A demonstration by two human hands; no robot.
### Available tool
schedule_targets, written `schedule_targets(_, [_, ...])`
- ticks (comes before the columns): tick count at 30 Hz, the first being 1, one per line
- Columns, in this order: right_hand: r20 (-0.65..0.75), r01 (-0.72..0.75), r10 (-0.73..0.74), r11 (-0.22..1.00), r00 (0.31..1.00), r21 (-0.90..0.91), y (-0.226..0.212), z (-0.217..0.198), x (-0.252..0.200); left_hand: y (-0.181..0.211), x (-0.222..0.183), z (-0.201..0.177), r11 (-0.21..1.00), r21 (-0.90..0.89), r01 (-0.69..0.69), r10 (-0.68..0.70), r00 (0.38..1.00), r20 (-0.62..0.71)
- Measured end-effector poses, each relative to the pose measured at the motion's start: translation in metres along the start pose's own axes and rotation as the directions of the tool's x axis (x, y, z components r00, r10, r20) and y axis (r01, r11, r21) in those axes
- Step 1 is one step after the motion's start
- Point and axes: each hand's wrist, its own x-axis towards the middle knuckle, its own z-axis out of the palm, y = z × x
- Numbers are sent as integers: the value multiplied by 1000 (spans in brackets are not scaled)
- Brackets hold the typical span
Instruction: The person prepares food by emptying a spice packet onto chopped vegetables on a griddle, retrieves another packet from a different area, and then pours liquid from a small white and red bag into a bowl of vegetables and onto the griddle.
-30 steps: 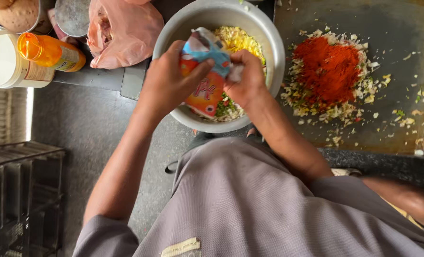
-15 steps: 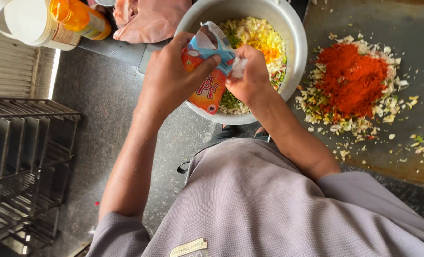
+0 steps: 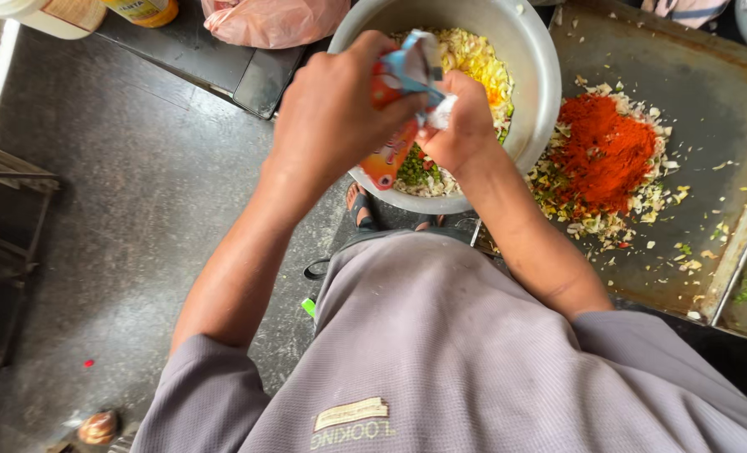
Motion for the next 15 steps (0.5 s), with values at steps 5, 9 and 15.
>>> schedule_targets(5, [-48,49,-51,998,998,-33,-2,14,-19,-10,11,0,990,20,-140,141,990,-13])
schedule_targets(9, [410,99,-108,994,906,43,-4,9,-12,-3,18,8,970,76,-229,233,972,-43])
schedule_targets(15, [320,37,-13,997,947,-68,-17,-8,-15,40,5,37,970,204,-130,151,984,-90])
